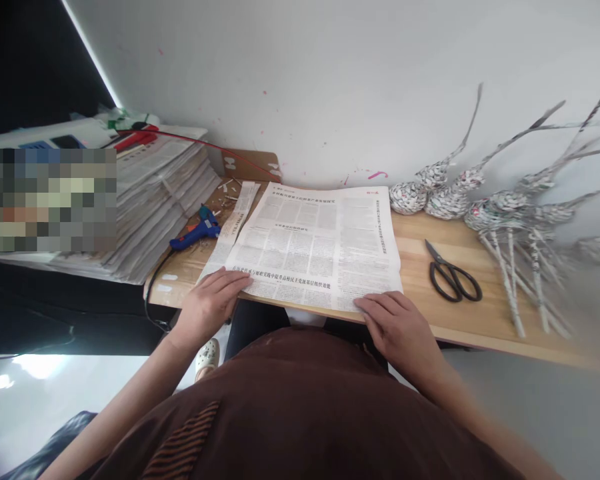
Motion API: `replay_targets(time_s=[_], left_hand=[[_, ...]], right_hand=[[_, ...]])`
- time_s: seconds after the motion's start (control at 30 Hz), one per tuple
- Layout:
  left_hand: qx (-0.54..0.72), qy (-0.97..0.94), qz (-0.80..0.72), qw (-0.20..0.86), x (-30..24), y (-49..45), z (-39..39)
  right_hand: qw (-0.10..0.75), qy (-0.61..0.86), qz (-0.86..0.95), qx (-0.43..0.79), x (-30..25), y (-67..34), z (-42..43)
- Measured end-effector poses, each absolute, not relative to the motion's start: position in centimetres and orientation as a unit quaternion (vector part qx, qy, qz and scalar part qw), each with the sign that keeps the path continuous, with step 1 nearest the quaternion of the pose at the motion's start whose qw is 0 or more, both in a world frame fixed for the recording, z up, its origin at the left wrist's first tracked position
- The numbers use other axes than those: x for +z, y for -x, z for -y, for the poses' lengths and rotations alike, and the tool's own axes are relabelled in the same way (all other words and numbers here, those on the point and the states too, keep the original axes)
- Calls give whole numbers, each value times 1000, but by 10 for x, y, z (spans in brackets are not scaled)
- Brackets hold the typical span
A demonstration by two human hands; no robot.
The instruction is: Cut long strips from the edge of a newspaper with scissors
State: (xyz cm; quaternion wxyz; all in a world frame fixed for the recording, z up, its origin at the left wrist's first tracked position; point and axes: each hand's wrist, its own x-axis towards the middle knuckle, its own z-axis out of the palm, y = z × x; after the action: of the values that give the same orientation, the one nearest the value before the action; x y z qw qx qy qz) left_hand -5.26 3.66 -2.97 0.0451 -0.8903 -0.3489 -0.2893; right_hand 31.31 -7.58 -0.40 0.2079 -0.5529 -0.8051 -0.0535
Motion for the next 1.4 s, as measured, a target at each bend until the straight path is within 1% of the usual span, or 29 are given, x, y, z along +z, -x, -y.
replay_targets(time_s=[0.17, 0.37, 0.57, 0.73, 0.9, 0.97, 1.07, 1.27, 1.4], left_hand=[[-263, 894, 362, 40, -29, 49, -35], [-238, 889, 390, 42, -16, 39, -34], [-182, 890, 417, 46, -2, 26, -29], [-142, 889, 432, 54, 3, 5, -25], [-163, 908, 385, -26, 3, -14, -27], [-180, 902, 390, -52, 4, -16, -31], [-185, 882, 430, -65, 7, -10, -39], [-152, 853, 489, -105, 17, 12, -59], [-135, 815, 541, -159, 23, 20, -72]], right_hand=[[210, 559, 800, -55, -8, -312, 76], [192, 561, 804, -48, -4, -307, 71], [176, 543, 821, -5, 4, -288, 59], [183, 534, 825, 25, 5, -270, 47], [199, 540, 817, 37, 6, -263, 37], [202, 548, 810, 48, 7, -265, 35], [194, 560, 803, 61, 7, -271, 30], [152, 597, 782, 93, 10, -287, 23], [122, 621, 763, 131, 14, -300, 22]])
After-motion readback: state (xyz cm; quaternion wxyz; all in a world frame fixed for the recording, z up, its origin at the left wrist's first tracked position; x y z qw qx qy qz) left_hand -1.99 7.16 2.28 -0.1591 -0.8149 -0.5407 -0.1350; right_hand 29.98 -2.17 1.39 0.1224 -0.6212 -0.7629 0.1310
